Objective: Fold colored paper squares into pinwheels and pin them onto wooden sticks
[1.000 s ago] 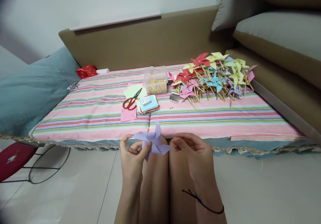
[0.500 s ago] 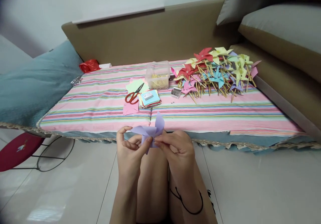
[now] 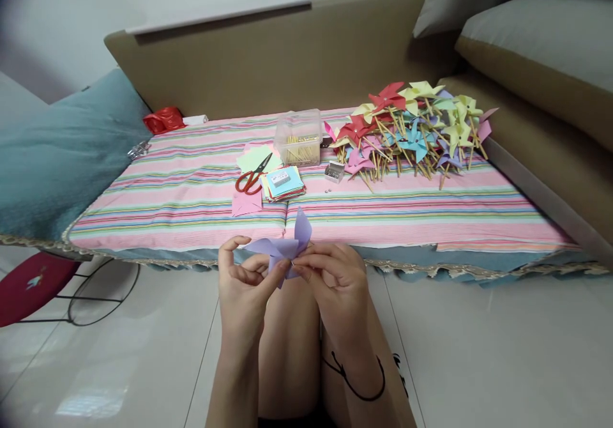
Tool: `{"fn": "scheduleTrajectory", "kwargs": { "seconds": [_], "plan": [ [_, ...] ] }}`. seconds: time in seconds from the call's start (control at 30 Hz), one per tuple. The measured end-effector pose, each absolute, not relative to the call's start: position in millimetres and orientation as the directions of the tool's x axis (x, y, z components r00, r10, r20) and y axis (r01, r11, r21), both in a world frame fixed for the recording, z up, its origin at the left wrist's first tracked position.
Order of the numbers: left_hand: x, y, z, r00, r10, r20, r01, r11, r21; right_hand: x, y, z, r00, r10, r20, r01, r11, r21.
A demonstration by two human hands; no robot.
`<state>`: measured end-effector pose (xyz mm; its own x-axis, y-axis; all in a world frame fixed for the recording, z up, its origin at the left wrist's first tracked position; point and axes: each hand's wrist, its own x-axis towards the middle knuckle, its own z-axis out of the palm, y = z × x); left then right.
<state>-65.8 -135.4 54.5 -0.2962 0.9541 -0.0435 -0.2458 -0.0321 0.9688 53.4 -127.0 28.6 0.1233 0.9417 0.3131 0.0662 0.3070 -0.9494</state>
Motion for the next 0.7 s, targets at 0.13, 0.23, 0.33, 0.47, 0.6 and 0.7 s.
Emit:
{"fn": "scheduleTrajectory", "kwargs": {
  "seconds": [0.13, 0.23, 0.33, 0.47, 0.6, 0.7],
  "plan": [
    [-65.0, -135.2, 54.5, -0.32, 0.946, -0.04, -0.227, -0.036, 0.973, 52.2, -127.2, 27.9, 0.124, 0.946, 0.3, 0.077, 0.292, -0.953],
    [-63.9, -135.4, 54.6, -0.341, 0.939, -0.03, -0.221, -0.049, 0.974, 50.8, -127.8, 26.5, 0.139, 0.942, 0.306, 0.085, 0.296, -0.951],
    [-64.1, -135.5, 53.8, -0.343, 0.939, -0.024, -0.204, -0.049, 0.978, 48.9, -128.0, 25.4, 0.157, 0.942, 0.296, 0.087, 0.286, -0.954],
    [-65.8, -135.6, 52.1, -0.335, 0.942, -0.021, -0.167, -0.038, 0.985, 48.3, -127.7, 24.8, 0.157, 0.945, 0.286, 0.092, 0.274, -0.957],
    [-66.3, -135.9, 52.0, -0.328, 0.944, -0.026, -0.17, -0.032, 0.985, 50.0, -127.2, 25.1, 0.158, 0.939, 0.305, 0.103, 0.291, -0.951],
    [-65.8, -136.1, 52.8, -0.336, 0.941, -0.036, -0.185, -0.029, 0.982, 51.2, -127.3, 25.6, 0.146, 0.943, 0.3, 0.11, 0.285, -0.952]
  ]
}}
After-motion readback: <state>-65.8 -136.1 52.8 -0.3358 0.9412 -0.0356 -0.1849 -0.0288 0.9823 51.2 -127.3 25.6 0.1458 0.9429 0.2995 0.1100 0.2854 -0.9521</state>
